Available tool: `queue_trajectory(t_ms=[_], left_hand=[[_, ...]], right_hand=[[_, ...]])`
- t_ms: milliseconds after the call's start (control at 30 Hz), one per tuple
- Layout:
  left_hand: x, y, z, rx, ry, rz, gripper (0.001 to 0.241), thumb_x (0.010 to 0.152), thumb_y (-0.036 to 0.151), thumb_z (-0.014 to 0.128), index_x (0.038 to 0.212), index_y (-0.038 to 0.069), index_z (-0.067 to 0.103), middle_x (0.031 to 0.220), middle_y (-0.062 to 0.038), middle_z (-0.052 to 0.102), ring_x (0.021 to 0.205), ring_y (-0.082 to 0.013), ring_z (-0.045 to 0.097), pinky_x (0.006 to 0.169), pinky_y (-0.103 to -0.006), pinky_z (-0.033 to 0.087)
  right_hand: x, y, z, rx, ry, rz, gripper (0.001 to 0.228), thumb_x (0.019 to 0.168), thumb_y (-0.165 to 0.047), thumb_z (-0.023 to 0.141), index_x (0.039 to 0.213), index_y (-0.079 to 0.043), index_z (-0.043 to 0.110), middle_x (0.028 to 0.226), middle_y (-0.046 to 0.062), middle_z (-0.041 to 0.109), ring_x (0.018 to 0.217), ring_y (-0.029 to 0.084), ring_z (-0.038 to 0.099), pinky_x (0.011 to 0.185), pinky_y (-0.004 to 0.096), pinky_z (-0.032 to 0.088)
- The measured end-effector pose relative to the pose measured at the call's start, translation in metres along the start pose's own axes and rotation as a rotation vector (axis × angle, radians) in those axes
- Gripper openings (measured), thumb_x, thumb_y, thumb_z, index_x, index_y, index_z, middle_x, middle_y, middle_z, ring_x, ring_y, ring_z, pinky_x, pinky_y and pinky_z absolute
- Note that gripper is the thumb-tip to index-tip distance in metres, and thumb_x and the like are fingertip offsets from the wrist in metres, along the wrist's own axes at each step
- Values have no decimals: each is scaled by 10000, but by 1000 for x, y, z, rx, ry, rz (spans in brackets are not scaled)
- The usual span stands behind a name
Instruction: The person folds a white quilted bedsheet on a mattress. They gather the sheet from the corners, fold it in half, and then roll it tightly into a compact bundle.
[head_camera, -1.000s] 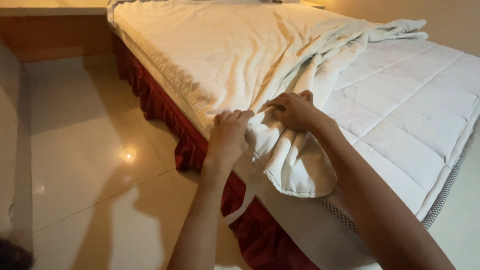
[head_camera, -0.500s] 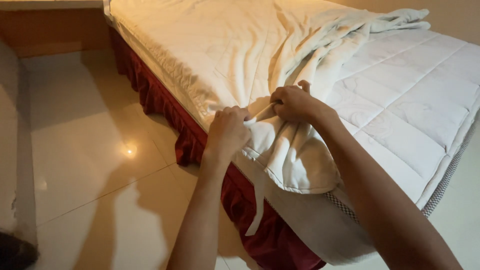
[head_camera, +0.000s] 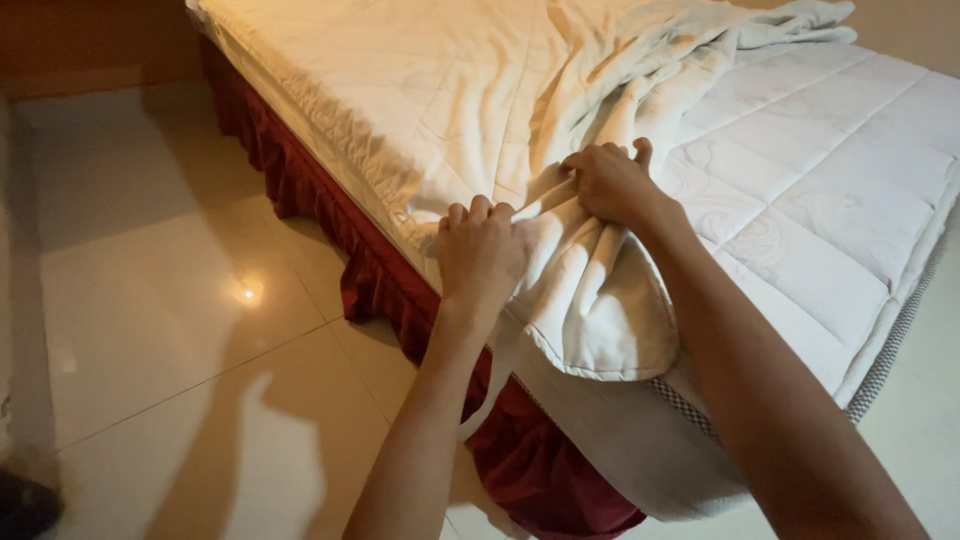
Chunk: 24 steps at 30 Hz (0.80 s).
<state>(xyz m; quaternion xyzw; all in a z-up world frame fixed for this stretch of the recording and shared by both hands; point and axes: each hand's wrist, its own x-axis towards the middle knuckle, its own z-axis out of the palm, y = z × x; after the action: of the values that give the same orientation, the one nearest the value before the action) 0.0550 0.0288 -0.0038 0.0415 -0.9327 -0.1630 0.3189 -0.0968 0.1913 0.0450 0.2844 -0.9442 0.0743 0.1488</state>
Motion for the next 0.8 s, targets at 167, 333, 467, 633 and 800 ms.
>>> queue_trajectory(t_ms=[167,333,467,633,800], left_hand=[[-3,-3,4,-100,20,-10,290,1027,287,569,1071,47,726,1118,-149,683,1094,-345,609,965,-474,470],[-2,-8,8,-188,44,-13,192,988,184,585,1042,85,740,1100,-133,694,1074,-328,614,945,-456,474],[-1,-2,4,-99,72,-47,179,966,186,596,1011,91,741,1086,-131,685,1065,-304,610,955,-465,459],[-3,12,-13,-118,-5,-64,235,1002,252,585,1065,80,732,1118,-117,673,1085,-274,593,993,-437,434],[-15,23,-16,-23,-22,-9,285,894,250,628,1091,76,739,1172,-115,667,1133,-283,572,1027,-471,381]], right_hand=[[8,6,9,-109,-41,-40,541,784,6,581,1267,-172,744,1059,169,727,1203,290,582,1123,603,181],[-3,-12,1,57,-30,-87,536,770,12,555,1227,-167,768,1029,125,731,1106,273,629,1031,499,370],[-20,-33,-17,67,87,-303,340,757,19,622,1027,-73,808,966,142,719,1079,300,622,955,538,309],[-13,-24,-21,284,-188,-252,275,853,-272,721,1041,-74,751,1022,127,715,979,310,687,908,437,498],[-18,-32,-5,109,-39,-288,255,892,-290,656,959,-73,771,994,135,732,1087,325,619,1005,506,320]])
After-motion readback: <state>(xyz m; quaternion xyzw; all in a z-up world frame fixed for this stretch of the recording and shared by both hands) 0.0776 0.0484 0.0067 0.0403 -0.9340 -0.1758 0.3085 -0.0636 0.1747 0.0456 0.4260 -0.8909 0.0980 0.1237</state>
